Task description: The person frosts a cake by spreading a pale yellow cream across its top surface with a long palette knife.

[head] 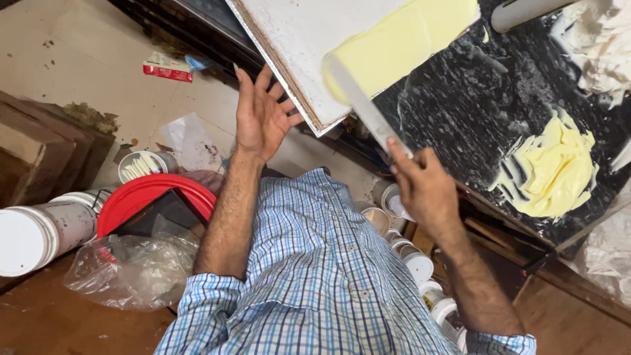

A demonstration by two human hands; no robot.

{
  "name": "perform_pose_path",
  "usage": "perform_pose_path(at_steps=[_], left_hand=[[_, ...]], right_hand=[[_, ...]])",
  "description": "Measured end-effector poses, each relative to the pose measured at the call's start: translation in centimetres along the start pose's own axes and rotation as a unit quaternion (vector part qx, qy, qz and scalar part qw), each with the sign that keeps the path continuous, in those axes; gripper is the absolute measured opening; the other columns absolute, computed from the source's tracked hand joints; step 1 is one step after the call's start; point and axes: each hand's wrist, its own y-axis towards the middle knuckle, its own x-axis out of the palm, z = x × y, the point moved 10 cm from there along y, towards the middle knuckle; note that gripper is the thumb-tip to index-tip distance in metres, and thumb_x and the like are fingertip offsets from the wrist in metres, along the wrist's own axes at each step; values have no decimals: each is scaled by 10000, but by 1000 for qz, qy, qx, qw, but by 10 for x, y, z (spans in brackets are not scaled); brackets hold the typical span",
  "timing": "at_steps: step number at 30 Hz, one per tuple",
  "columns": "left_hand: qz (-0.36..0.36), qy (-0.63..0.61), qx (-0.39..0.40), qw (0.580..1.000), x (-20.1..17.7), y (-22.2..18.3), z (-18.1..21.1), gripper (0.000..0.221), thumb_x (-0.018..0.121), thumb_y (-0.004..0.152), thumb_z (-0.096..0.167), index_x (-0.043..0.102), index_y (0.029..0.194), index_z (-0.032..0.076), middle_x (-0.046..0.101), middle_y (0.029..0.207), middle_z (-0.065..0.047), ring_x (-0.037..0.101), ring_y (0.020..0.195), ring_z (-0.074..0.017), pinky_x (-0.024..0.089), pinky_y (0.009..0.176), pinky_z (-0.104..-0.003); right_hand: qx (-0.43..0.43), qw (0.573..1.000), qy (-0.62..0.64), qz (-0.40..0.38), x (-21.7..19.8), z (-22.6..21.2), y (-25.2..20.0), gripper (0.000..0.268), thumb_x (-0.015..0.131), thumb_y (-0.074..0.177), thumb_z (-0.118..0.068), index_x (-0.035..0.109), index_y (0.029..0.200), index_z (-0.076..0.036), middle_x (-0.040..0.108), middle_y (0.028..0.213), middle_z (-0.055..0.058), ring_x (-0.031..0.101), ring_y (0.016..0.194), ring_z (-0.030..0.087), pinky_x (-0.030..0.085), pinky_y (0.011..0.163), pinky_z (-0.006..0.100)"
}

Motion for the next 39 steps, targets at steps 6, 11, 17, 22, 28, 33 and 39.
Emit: perform_pose_path(at_steps=[6, 11, 17, 22, 28, 33, 39], left_hand=[[-14, -24, -5, 1000, 3, 1, 9, 1108, 344, 950, 786, 55, 1660, -14, 315, 1641, -332, 502, 1444, -445, 514, 1148, -627], [-9, -13, -10, 1000, 8, 0, 6, 1092, 361, 947, 784, 37, 1658, 20, 291, 1659, -316, 473, 1467, -436, 507, 1159, -627], [38, 15, -28, 999, 13, -5, -31, 1079, 363, 914, 769, -141, 1608, 115, 149, 1679, -284, 421, 1491, -432, 486, 1165, -629], [-28, 8, -88, 996, 29, -24, -69, 1080, 380, 909, 800, -202, 1584, 190, 126, 1714, -300, 382, 1513, -432, 395, 1229, -597], [64, -232, -41, 970, -36, -38, -32, 1105, 539, 848, 803, 258, 1639, 84, 253, 1712, -220, 256, 1606, -410, 206, 1332, -610], [35, 0, 20, 999, -23, -44, 28, 1178, 660, 785, 850, 320, 1645, 120, 231, 1771, -142, 235, 1676, -362, 223, 1419, -598], [57, 65, -7, 996, -5, -47, 18, 1211, 714, 799, 830, 308, 1695, 124, 337, 1795, -116, 359, 1579, -275, 300, 1350, -507]], right_hand=[[81, 960, -235, 127, -45, 44, 22, 469, 697, 1056, -212, 626, 1514, -287, 560, 979, 114, 550, 654, 171, 467, 462, 318], [99, 987, -64, 108, -57, 66, 33, 440, 690, 1084, -211, 636, 1518, -262, 532, 910, 99, 544, 717, 229, 484, 613, 387], [33, 998, 18, -51, -8, -17, -14, 485, 683, 1002, -187, 605, 1473, -275, 539, 913, 112, 567, 668, 234, 529, 587, 400], [82, 985, -137, -68, -7, 18, -29, 534, 684, 978, -160, 589, 1471, -344, 555, 951, 151, 595, 655, 255, 541, 492, 386], [238, 939, -55, 242, -41, 128, -79, 487, 647, 1139, -117, 567, 1606, -232, 526, 1012, 191, 569, 857, 330, 506, 732, 428], [331, 905, 16, 267, 16, 198, -174, 423, 659, 1101, -166, 600, 1520, -158, 625, 1000, 178, 589, 943, 321, 496, 881, 462], [494, 757, 109, 413, 71, 254, -312, 418, 576, 1077, -178, 574, 1492, -126, 689, 1347, 198, 699, 1150, 292, 522, 983, 404]])
